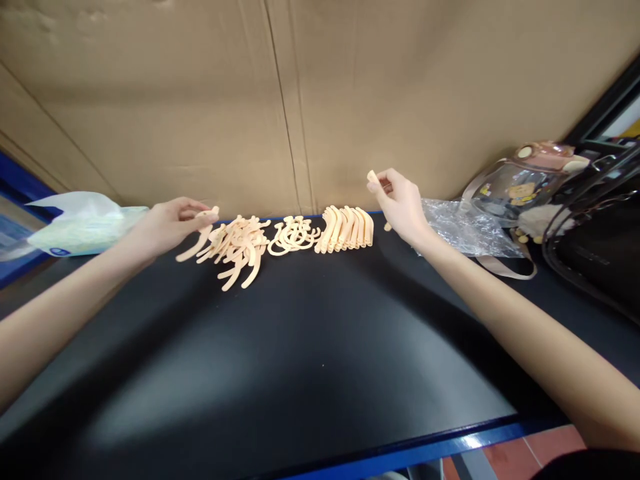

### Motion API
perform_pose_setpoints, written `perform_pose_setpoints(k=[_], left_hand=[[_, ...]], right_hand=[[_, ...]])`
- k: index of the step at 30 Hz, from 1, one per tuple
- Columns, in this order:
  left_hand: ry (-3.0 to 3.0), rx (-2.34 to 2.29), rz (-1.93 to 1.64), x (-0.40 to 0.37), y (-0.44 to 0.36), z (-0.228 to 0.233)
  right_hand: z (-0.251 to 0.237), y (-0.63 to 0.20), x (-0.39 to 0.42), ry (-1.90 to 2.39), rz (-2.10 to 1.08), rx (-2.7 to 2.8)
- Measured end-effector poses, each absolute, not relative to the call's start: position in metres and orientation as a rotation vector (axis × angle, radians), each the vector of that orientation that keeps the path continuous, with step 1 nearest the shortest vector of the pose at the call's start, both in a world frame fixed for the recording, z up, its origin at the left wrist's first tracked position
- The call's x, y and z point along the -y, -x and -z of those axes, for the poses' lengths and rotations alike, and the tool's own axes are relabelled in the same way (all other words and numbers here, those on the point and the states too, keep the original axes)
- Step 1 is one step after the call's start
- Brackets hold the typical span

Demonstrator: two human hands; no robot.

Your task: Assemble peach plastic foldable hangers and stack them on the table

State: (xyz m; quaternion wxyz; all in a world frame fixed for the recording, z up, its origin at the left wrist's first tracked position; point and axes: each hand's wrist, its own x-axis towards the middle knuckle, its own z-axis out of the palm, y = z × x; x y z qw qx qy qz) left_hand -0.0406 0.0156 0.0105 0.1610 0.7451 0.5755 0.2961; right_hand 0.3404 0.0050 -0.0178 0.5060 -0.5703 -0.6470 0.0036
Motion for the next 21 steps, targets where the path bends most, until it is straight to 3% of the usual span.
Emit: perform_pose_setpoints(k=[6, 11, 15, 21], left_hand=[[-2.243, -1.848, -0.621, -0.029, 0.051, 0.019], [-2.382, -1.887, -0.732, -0.021, 0.042, 0.026], [-2.672, -1.621, -0.723, 0.026, 0.014, 0.033], [-2.715, -1.208, -0.145, 0.135, -0.047, 0.051]], right_hand=[[0.037, -0.328, 0.007, 1.229, 0.136, 1.791], [0.053, -0.326, 0.020, 1.254, 0.257, 2.034], [0.057, -0.327, 0.025, 1.207, 0.111, 2.100], [0.055, -0.323, 0.024, 1.206, -0.069, 2.112]])
